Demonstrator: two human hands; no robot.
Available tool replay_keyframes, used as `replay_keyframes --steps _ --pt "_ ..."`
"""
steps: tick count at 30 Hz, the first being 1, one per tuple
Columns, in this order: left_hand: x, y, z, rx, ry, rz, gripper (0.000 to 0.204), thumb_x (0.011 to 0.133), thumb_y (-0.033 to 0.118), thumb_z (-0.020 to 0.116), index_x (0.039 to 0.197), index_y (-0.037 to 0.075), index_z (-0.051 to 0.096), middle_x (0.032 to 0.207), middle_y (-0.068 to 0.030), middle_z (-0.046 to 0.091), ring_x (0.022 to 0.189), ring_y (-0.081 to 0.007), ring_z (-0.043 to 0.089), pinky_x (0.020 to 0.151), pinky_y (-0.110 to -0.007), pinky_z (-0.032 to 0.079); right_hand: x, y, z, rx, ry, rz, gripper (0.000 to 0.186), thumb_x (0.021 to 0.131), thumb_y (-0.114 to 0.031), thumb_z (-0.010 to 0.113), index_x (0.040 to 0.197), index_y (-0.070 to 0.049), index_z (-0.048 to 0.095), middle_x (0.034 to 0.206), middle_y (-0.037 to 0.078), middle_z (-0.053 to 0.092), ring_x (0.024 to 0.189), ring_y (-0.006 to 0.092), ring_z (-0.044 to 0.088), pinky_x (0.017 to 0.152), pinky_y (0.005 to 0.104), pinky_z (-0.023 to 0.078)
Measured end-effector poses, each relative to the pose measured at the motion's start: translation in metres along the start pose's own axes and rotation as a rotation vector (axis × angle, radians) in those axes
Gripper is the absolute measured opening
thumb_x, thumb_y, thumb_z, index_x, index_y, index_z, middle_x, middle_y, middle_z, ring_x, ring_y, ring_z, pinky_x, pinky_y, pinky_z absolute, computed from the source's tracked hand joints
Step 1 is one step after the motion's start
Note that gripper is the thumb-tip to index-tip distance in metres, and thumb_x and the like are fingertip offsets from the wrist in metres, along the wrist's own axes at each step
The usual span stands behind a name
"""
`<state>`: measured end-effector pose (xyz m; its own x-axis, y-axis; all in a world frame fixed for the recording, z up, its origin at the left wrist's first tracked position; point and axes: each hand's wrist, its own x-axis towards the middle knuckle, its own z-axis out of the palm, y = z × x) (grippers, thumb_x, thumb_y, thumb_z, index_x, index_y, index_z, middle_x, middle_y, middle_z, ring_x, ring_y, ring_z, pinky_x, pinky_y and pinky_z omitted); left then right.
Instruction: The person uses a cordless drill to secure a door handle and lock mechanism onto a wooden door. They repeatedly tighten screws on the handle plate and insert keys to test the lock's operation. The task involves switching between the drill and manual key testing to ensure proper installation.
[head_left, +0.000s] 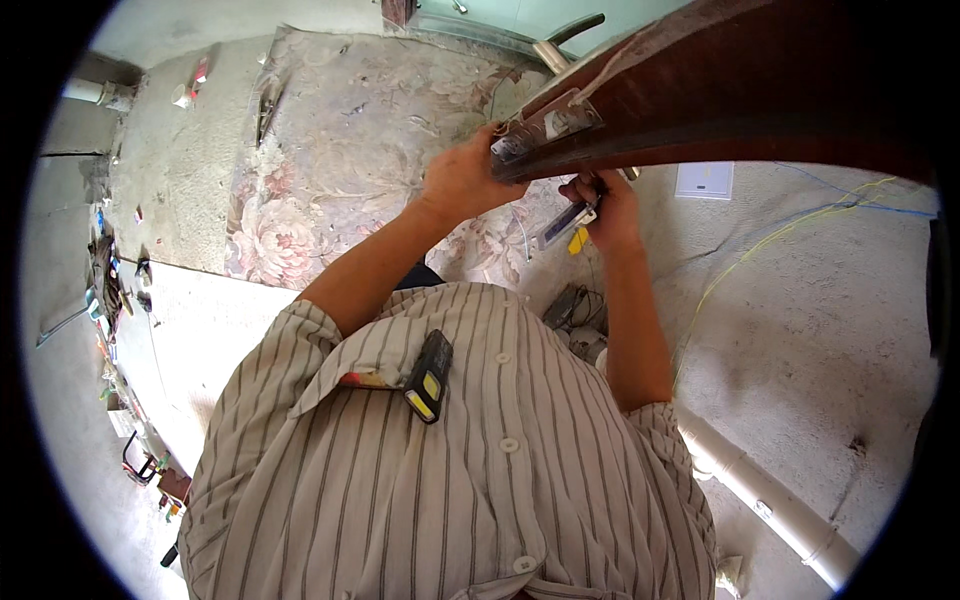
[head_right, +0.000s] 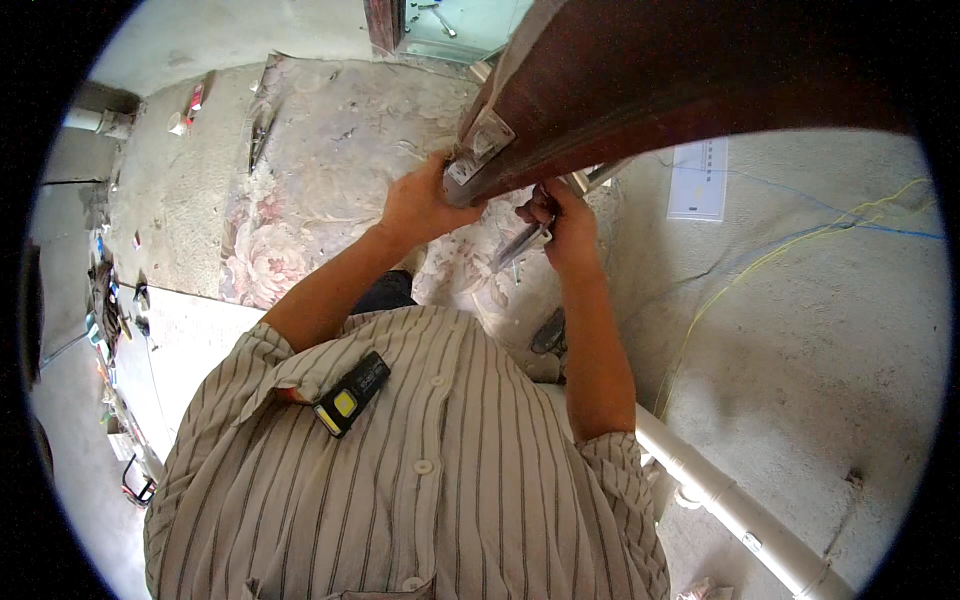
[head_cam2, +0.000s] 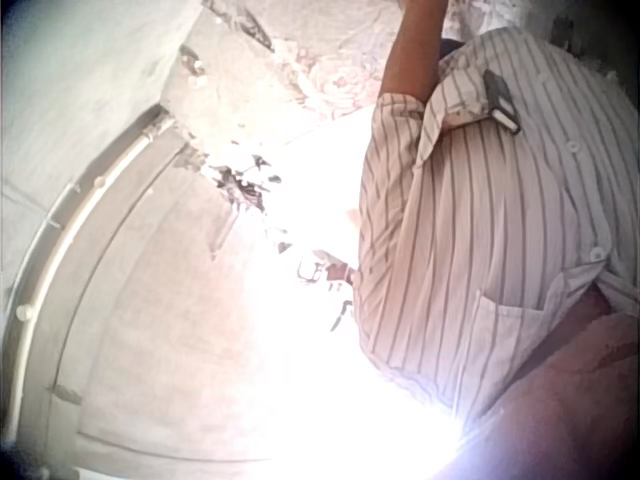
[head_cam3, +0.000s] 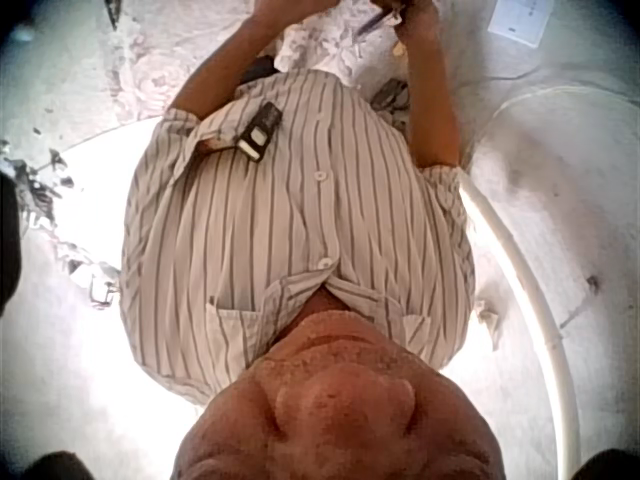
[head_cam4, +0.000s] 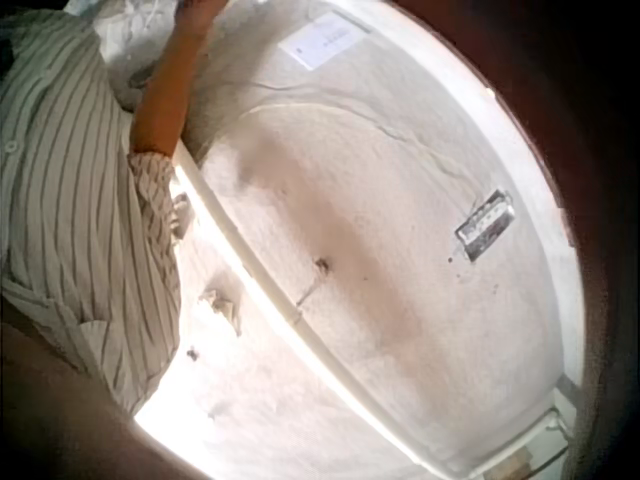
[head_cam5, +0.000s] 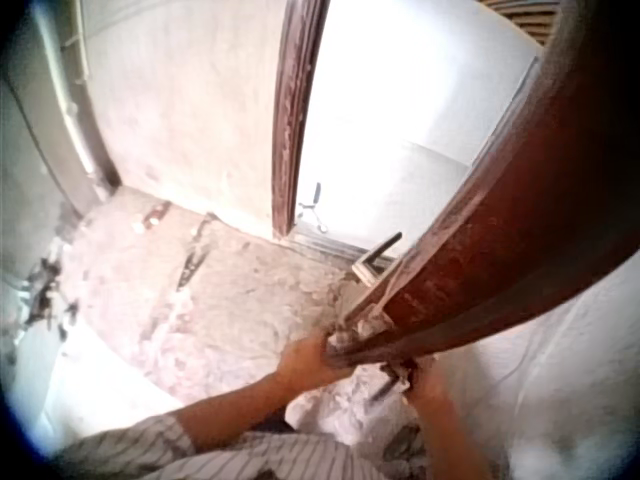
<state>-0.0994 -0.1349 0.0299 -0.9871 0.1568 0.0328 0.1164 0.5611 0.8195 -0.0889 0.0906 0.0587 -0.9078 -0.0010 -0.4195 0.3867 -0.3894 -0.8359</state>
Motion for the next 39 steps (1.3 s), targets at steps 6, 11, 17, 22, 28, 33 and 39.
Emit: replay_keyframes --steps 6,11,17,22,28,33,39 --pt "0.002 -0.002 -0.003 0.025 -0.05 -0.001 0.086 0.063 0.046 0.079 0.13 0.001 0.049 0.101 -0.0177 0.068 0.089 -0.0347 0.068 0.076 -0.042 0.054 -0.006 0.013 -0.023 -0.07 -0.059 -0.14 0.031 0.094 -0.021 0.056 0.067 -0.008 0.05 0.061 0.001 0.043 0.058 0.0123 0.038 0.065 0.0328 0.042" --pt "0.007 -0.008 -0.008 0.045 -0.124 -0.018 0.094 0.063 0.049 0.079 0.134 -0.003 0.044 0.108 -0.0192 0.066 0.09 -0.0356 0.067 0.077 -0.043 0.054 -0.026 0.026 -0.044 0.008 0.342 -0.13 0.032 0.096 -0.027 0.05 0.07 -0.009 0.052 0.06 0.001 0.04 0.059 0.015 0.04 0.07 0.0337 0.04" --pt "-0.019 -0.02 -0.032 -0.122 -0.053 0.001 0.075 0.075 0.043 0.076 0.132 0.003 0.05 0.102 -0.0211 0.068 0.094 -0.0342 0.067 0.078 -0.041 0.052 -0.069 0.067 0.006 -0.166 0.474 0.205 0.026 0.095 -0.026 0.055 0.088 -0.002 0.064 0.086 0.006 0.064 0.079 0.0175 0.06 0.073 0.0325 0.047" --pt "-0.056 -0.014 -0.055 -0.331 -0.34 0.07 0.049 0.082 0.034 0.071 0.12 0.004 0.061 0.103 -0.0167 0.068 0.085 -0.0281 0.068 0.068 -0.036 0.054 -0.088 0.088 0.086 -0.196 0.259 0.008 0.027 0.097 -0.022 0.058 0.102 0.004 0.067 0.099 0.005 0.066 0.087 0.0132 0.06 0.081 0.0276 0.049" --pt "-0.084 -0.005 -0.074 -0.177 -0.228 0.076 0.041 0.085 0.024 0.068 0.119 0.005 0.057 0.089 -0.0151 0.069 0.078 -0.0312 0.067 0.062 -0.039 0.052 -0.085 0.082 0.126 -0.438 0.134 -0.118 0.022 0.094 -0.016 0.062 0.104 0.003 0.067 0.094 0.006 0.066 0.083 0.0094 0.058 0.074 0.0239 0.047" --pt "-0.089 -0.011 -0.102 -0.017 -0.179 0.082 0.044 0.084 0.016 0.067 0.125 0.006 0.055 0.083 -0.0182 0.067 0.072 -0.0355 0.066 0.061 -0.04 0.052 -0.079 0.097 0.165 -0.361 0.159 -0.204 0.02 0.092 -0.014 0.065 0.101 0.003 0.067 0.093 0.006 0.067 0.077 0.0095 0.06 0.068 0.023 0.048" --pt "-0.049 -0.019 -0.118 -0.046 -0.246 0.138 0.037 0.086 0.016 0.066 0.121 0.005 0.06 0.088 -0.0169 0.069 0.072 -0.0319 0.068 0.061 -0.038 0.052 -0.058 0.089 0.178 0.013 0.268 -0.056 0.025 0.093 -0.018 0.064 0.106 0.003 0.062 0.09 0.006 0.065 0.078 0.0116 0.062 0.07 0.0253 0.053"
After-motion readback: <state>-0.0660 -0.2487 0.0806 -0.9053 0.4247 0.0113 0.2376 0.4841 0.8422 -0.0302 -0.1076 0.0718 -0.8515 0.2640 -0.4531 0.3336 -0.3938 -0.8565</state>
